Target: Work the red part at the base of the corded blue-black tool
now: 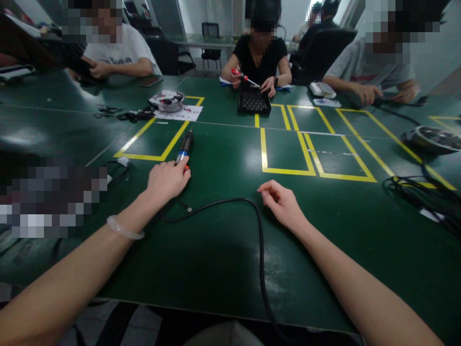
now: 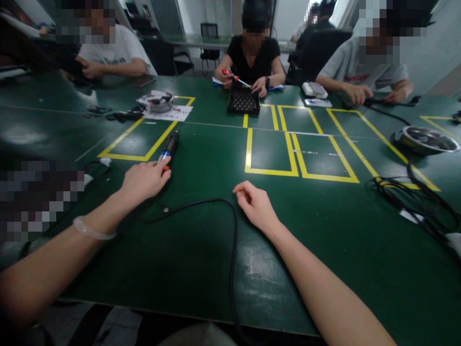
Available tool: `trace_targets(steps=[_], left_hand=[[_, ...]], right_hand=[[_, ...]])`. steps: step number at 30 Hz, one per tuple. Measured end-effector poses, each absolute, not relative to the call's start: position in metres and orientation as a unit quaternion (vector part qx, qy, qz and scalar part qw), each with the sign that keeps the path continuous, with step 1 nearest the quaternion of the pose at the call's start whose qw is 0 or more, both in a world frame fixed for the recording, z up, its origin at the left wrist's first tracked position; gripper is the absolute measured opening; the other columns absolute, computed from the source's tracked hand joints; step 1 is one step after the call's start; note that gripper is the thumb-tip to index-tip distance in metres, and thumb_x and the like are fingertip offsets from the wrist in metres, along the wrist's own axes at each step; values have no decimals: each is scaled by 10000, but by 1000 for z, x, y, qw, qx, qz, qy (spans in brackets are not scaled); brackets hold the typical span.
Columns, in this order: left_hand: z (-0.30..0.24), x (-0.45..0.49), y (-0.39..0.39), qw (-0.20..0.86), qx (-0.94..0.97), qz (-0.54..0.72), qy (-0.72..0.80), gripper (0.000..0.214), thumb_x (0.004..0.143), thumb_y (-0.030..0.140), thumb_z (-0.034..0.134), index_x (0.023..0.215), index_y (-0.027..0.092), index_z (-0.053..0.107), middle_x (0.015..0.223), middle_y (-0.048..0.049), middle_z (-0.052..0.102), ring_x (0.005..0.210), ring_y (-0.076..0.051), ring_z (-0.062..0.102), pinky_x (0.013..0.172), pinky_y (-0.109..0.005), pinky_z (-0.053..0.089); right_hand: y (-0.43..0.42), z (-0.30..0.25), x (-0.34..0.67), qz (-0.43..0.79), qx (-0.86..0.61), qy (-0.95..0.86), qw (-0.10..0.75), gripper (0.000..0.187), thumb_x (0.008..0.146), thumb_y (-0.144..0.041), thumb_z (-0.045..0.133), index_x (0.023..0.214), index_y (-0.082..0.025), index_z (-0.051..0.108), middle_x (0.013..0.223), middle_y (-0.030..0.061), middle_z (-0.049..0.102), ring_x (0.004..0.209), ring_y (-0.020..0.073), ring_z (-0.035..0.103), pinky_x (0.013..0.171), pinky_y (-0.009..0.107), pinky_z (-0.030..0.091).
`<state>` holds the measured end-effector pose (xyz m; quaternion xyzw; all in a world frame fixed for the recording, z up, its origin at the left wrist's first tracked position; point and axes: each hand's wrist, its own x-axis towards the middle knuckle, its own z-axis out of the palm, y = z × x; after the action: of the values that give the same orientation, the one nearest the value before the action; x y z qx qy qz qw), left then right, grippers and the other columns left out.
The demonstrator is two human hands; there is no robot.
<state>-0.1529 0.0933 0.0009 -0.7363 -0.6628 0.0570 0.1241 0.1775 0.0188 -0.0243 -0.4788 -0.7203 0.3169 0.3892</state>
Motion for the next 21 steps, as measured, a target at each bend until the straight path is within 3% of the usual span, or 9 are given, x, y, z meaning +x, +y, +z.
trace_targets(steps=[8, 16, 21], left_hand=[[5, -81, 39, 126, -793, 31, -595, 541, 1012, 400, 312, 1491, 178, 430, 1179, -184, 660, 971, -319, 647, 831, -412, 445], [8, -26, 7, 91, -828, 20, -553, 556, 992, 373, 408, 1500, 148, 420, 1274, -194, 630, 1019, -295, 645, 844, -387, 450], [6, -17, -1, 61, -847, -2, -528, 620, 957, 347, 446, 1519, 96, 378, 1317, -206, 615, 1051, -304, 637, 869, -408, 453]], right_hand=[[8, -19, 166, 271, -453, -777, 344, 130, 913, -179, 502, 999, -196, 599, 712, -22, 572, 600, 121, 520, 611, 248, 393], [4, -21, 157, 308, -427, -796, 298, 264, 918, -211, 559, 1181, -218, 535, 1002, 24, 633, 705, 121, 557, 685, 261, 453], [5, -24, 159, 308, -407, -812, 284, 230, 944, -222, 531, 1171, -215, 573, 943, 34, 624, 778, 155, 584, 734, 283, 466]])
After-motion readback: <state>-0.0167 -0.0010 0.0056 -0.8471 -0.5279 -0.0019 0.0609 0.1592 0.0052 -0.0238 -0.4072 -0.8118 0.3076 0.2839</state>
